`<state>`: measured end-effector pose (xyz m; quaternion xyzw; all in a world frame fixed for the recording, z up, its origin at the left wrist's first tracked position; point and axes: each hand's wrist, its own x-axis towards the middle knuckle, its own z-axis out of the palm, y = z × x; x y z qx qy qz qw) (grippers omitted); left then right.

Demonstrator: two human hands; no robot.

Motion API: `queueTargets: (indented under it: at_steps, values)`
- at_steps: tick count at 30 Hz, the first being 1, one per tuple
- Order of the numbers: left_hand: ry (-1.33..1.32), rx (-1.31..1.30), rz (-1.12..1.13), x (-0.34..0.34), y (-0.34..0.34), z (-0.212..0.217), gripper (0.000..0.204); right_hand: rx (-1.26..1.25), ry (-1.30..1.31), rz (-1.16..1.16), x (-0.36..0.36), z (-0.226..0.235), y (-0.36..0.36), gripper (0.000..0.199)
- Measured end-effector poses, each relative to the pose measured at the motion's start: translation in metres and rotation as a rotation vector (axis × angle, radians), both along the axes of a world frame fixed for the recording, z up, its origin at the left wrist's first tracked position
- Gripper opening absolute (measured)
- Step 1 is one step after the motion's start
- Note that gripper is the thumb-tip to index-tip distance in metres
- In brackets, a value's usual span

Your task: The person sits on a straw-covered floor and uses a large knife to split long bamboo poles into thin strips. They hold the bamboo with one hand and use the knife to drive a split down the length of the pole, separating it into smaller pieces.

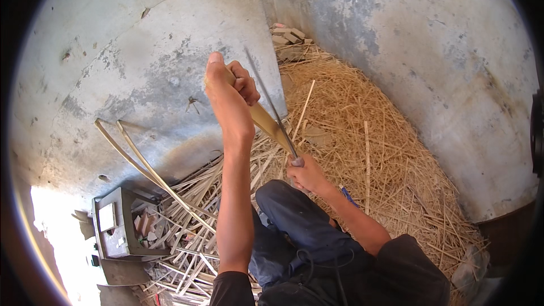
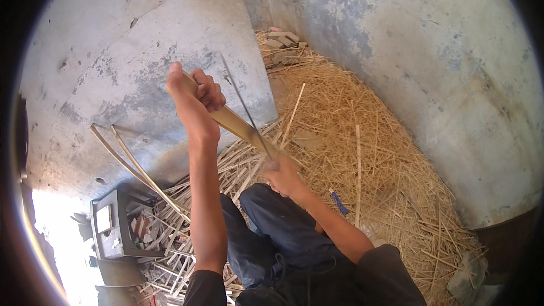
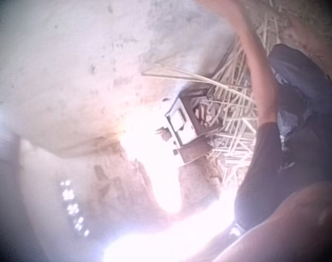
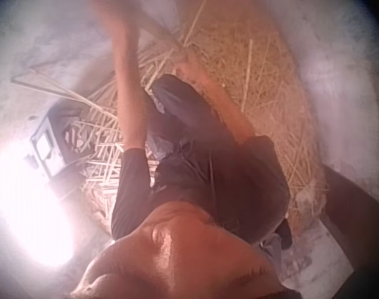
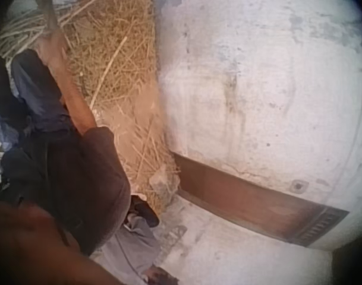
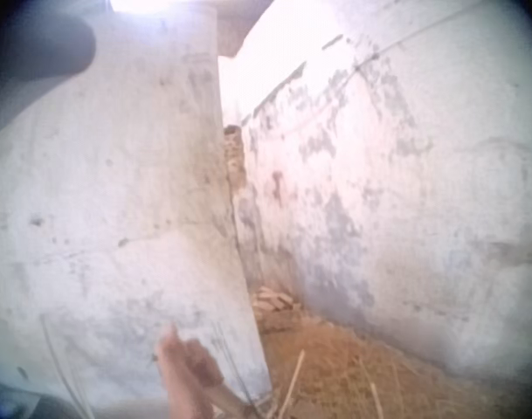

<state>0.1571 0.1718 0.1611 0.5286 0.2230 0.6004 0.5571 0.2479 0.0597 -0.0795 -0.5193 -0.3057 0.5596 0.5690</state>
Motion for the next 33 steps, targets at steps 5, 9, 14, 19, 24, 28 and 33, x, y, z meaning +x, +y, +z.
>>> queueTargets:
  at_steps: [5,9,14,19,24,28,33]
  values:
    - [-0.012,0.025,-0.025,-0.005,-0.003,-0.002,0.061,-0.35,0.051,-0.016,0.04,-0.164,-0.014,0.012]
    - [0.005,0.015,0.018,-0.005,-0.008,-0.004,0.053,-0.334,0.007,-0.07,0.031,-0.159,-0.016,0.012]
    - [-0.011,0.011,-0.036,0.003,-0.012,0.0,0.052,-0.253,0.755,0.146,0.053,-0.179,-0.017,0.014]
    - [-0.005,0.018,-0.036,0.005,-0.021,0.0,0.05,-0.289,0.328,-0.01,0.04,-0.162,-0.022,0.013]
    - [-0.023,0.009,-0.057,0.006,-0.018,-0.002,0.05,-0.155,-0.173,-0.086,0.019,-0.053,-0.015,0.014]
    - [-0.01,0.02,-0.049,0.004,-0.022,-0.001,0.051,0.052,-0.269,-0.105,0.012,-0.026,-0.003,0.018]
    - [0.004,0.004,-0.05,0.004,-0.027,-0.003,0.062,-0.278,-0.329,-0.097,0.042,-0.213,-0.014,0.02]
